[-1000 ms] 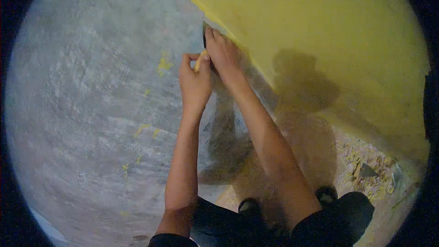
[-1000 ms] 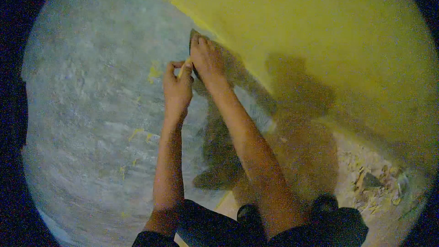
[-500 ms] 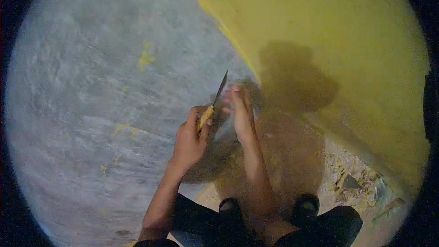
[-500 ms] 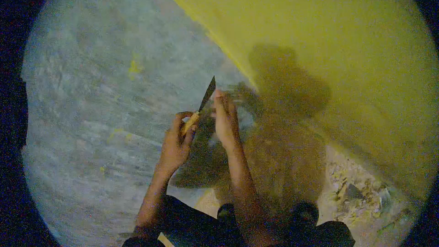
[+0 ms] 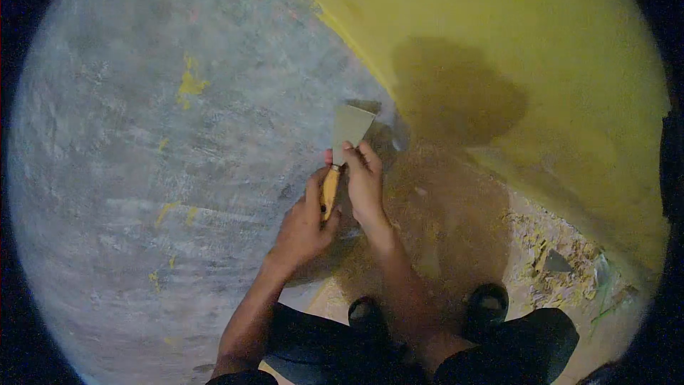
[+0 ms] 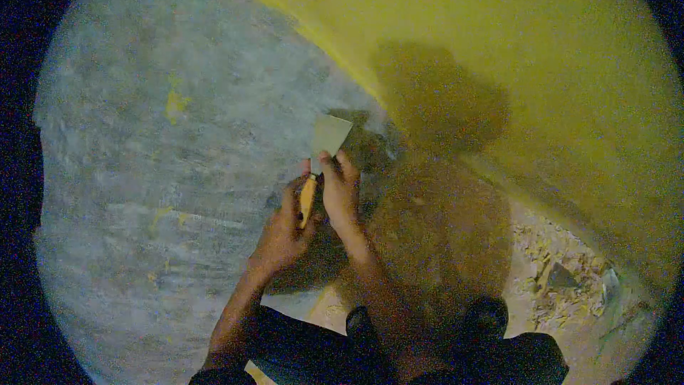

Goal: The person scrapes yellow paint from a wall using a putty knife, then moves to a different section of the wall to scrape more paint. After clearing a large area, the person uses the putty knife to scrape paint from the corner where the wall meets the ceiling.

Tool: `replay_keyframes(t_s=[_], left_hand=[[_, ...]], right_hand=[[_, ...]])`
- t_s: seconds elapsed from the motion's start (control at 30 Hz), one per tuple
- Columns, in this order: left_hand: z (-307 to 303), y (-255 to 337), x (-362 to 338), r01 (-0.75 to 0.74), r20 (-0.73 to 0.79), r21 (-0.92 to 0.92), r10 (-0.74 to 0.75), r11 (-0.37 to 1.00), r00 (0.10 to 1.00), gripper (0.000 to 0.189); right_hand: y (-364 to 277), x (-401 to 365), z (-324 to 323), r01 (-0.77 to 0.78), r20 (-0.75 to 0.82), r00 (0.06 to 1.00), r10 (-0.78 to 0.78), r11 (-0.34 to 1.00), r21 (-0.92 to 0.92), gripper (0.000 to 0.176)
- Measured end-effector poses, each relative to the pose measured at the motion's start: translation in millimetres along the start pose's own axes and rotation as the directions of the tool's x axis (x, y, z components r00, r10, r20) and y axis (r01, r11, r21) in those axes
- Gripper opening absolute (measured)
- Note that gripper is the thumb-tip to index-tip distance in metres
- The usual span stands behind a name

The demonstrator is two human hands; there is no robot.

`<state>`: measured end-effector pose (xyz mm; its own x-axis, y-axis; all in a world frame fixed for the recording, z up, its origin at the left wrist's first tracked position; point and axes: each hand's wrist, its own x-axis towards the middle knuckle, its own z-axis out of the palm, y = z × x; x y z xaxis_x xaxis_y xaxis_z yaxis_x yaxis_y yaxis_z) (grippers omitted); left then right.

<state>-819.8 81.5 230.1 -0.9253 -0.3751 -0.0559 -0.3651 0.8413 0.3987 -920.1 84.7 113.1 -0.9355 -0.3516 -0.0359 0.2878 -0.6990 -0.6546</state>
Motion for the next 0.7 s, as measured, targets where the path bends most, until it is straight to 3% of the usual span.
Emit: replay_keyframes(t_s=[0.07,0.2,0.27,0.4,0.47,0.5,0.57,0.6,0.7], left_hand=[[-3.6,2.9,-0.1,0.045,0.096,0.104,-0.055,0.994,0.994,0.06],[-7.4,12.5,-3.5,0.077,0.135,0.194,-0.104,0.978,0.985,0.059],[-3.6,8.2,-6.3,-0.086,0.053,0.272,0.075,0.958,0.996,0.055],[5.7,4.6,-7.3,-0.12,0.069,0.347,0.103,0.93,0.992,0.052],[7.4,3.3,-8.1,-0.046,0.053,0.245,0.034,0.968,0.998,0.05],[7.3,2.7,-7.0,-0.06,0.068,0.236,0.045,0.97,0.997,0.05],[6.1,2.2,-3.2,-0.1,-0.023,0.238,0.108,0.966,0.994,0.048],[5.0,1.3,-2.7,-0.114,-0.008,0.225,0.119,0.968,0.993,0.048],[9.5,3.2,-1.7,-0.044,0.016,0.135,0.042,0.99,0.999,0.044]], right_hand=[[1.9,7.4,-6.2,-0.107,-0.175,0.979,0.1,0.994,-0.03,0.028],[-20.2,13.6,-19.1,-0.174,-0.204,0.966,0.157,0.983,-0.065,0.041],[-25.6,21.7,-23.7,-0.168,-0.355,0.918,0.174,0.985,0.046,0.039],[-19.1,36.4,-53.0,-0.161,-0.406,0.906,0.12,0.985,-0.069,0.035],[-17.5,40.3,-68.1,-0.302,-0.284,0.895,0.345,0.936,0.183,0.035],[-17.1,40.1,-73.3,-0.294,-0.302,0.892,0.337,0.939,0.18,0.035],[-15.6,40.3,-80.8,-0.257,-0.125,0.954,0.271,0.959,0.119,0.04],[-14.8,41.3,-79.0,-0.249,-0.146,0.953,0.264,0.962,0.112,0.04],[-10.0,43.1,-75.5,-0.282,-0.078,0.955,0.287,0.957,0.063,0.047]])
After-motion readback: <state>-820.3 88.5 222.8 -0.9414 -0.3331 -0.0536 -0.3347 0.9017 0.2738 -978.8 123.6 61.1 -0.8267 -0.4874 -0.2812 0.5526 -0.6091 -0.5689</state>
